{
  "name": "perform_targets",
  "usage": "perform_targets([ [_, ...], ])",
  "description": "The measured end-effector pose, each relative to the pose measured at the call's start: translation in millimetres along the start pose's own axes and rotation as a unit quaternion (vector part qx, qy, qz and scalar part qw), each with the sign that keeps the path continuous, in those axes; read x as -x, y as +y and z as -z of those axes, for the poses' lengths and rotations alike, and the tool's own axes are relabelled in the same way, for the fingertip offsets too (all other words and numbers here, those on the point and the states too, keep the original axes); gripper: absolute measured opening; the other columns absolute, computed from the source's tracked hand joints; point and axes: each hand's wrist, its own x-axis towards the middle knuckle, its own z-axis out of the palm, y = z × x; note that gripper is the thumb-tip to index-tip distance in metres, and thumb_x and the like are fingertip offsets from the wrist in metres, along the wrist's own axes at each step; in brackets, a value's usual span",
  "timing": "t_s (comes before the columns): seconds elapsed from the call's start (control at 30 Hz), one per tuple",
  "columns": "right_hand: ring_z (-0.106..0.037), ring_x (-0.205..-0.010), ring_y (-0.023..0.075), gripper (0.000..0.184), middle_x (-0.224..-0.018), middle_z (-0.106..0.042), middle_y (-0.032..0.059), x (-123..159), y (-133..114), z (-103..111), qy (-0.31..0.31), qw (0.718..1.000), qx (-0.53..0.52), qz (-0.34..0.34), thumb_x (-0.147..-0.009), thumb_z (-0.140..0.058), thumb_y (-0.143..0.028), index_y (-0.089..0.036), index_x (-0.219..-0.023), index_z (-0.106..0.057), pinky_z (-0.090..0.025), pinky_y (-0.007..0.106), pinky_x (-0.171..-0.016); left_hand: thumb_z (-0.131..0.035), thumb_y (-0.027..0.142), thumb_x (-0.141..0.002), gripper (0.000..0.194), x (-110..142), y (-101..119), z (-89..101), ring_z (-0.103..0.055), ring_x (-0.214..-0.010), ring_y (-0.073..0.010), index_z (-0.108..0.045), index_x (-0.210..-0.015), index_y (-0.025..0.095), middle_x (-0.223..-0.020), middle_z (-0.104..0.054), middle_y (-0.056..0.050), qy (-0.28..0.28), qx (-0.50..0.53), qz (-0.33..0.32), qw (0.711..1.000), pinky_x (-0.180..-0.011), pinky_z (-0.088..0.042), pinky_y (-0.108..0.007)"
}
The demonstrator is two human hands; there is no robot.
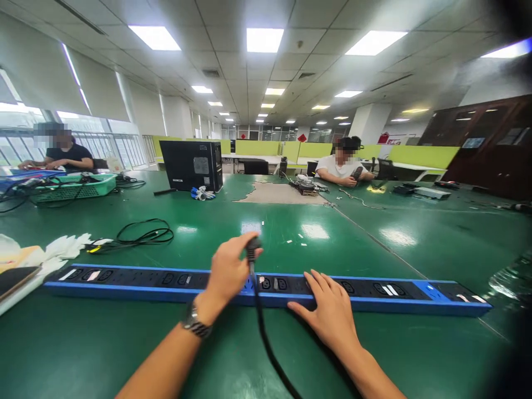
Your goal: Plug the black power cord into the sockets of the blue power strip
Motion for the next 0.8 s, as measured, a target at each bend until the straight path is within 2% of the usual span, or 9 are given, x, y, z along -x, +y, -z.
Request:
perform_targets([
  [0.1, -0.045, -0.128, 0.0333, 0.074, -0.138, -0.055, 0.0131, -1, -2, 1, -0.006, 1.000, -0.002, -0.009, -0.073, -0.063, -0.064, -0.016, -0.129, -0.057, -0.031, 0.051, -0.106, -0.056, 0.045, -0.087, 0.037, 31, -51, 51.9, -0.069, -0.089, -0.0221, -0.065, -0.113, 0.019, -0.101, -0.074, -0.006, -0.023, -0.048, 0.059, 0.997, -0.080, -0.054, -0.032],
  [0.2, -0.045, -0.128, 0.0330, 0.073, -0.138, -0.054, 0.0129, -1, -4, 2, -0.010, 1.000, -0.005, -0.016, -0.074, -0.063, -0.063, -0.016, -0.129, -0.057, -0.031, 0.051, -0.107, -0.053, 0.051, -0.086, 0.042, 58, -88, 82.7, -0.069, -0.076, -0.0200, -0.065, -0.111, 0.019, -0.091, -0.075, -0.004, -0.073, -0.074, 0.108, 0.989, -0.070, -0.054, -0.028],
  [0.3, -0.045, -0.129, 0.0338, 0.074, -0.138, -0.054, 0.0128, -1, -3, 0, -0.014, 1.000, -0.012, -0.024, -0.072, -0.064, -0.063, -0.016, -0.129, -0.057, -0.031, 0.052, -0.106, -0.054, 0.051, -0.086, 0.042, 70, -103, 88.3, -0.069, -0.080, -0.0210, -0.066, -0.110, 0.020, -0.096, -0.075, -0.006, -0.109, -0.078, 0.100, 0.986, -0.077, -0.055, -0.031],
  [0.4, -0.045, -0.128, 0.0355, 0.073, -0.137, -0.055, 0.0128, -2, -4, 0, -0.014, 0.999, -0.031, -0.030, -0.070, -0.066, -0.063, -0.017, -0.127, -0.058, -0.029, 0.057, -0.106, -0.055, 0.047, -0.086, 0.037, 69, -106, 81.9, -0.068, -0.093, -0.0239, -0.068, -0.108, 0.020, -0.104, -0.074, -0.009, -0.128, -0.090, 0.061, 0.986, -0.086, -0.053, -0.036],
  [0.47, -0.045, -0.127, 0.0356, 0.072, -0.137, -0.056, 0.0124, -4, -14, 3, -0.004, 0.998, -0.058, -0.016, -0.071, -0.066, -0.063, -0.018, -0.127, -0.057, -0.027, 0.060, -0.107, -0.056, 0.044, -0.086, 0.034, 69, -106, 78.4, -0.067, -0.101, -0.0251, -0.068, -0.109, 0.021, -0.109, -0.073, -0.009, -0.148, -0.107, 0.039, 0.982, -0.092, -0.050, -0.039],
  [0.53, -0.045, -0.127, 0.0340, 0.067, -0.136, -0.056, 0.0116, -7, -37, 9, 0.007, 0.995, -0.097, 0.021, -0.074, -0.064, -0.060, -0.019, -0.127, -0.057, -0.026, 0.059, -0.108, -0.055, 0.041, -0.087, 0.040, 71, -107, 77.4, -0.063, -0.109, -0.0255, -0.060, -0.123, 0.024, -0.118, -0.070, -0.009, -0.157, -0.129, 0.038, 0.978, -0.099, -0.046, -0.044],
  [0.63, -0.047, -0.124, 0.0300, 0.053, -0.133, -0.058, 0.0112, -16, -94, 15, -0.005, 0.983, -0.167, 0.081, -0.081, -0.064, -0.047, -0.019, -0.125, -0.057, -0.032, 0.051, -0.107, -0.064, 0.043, -0.082, 0.080, 77, -106, 78.1, -0.057, -0.119, -0.0282, -0.025, -0.149, 0.025, -0.130, -0.062, -0.011, -0.144, -0.167, 0.057, 0.974, -0.106, -0.038, -0.051],
  [0.7, -0.050, -0.119, 0.0281, 0.051, -0.129, -0.061, 0.0104, -25, -140, 14, -0.034, 0.970, -0.211, 0.115, -0.081, -0.065, -0.042, -0.019, -0.126, -0.056, -0.036, 0.047, -0.104, -0.070, 0.042, -0.076, 0.101, 80, -106, 78.2, -0.055, -0.121, -0.0299, -0.007, -0.152, 0.022, -0.132, -0.060, -0.014, -0.151, -0.185, 0.059, 0.969, -0.106, -0.037, -0.053],
  [0.8, -0.054, -0.110, 0.0267, 0.050, -0.120, -0.066, 0.0072, -39, -198, 6, -0.060, 0.955, -0.245, 0.153, -0.080, -0.066, -0.037, -0.021, -0.126, -0.055, -0.040, 0.045, -0.097, -0.069, 0.026, -0.075, 0.105, 82, -108, 76.8, -0.057, -0.119, -0.0285, 0.002, -0.152, 0.022, -0.130, -0.061, -0.013, -0.178, -0.195, 0.046, 0.963, -0.106, -0.038, -0.050],
])
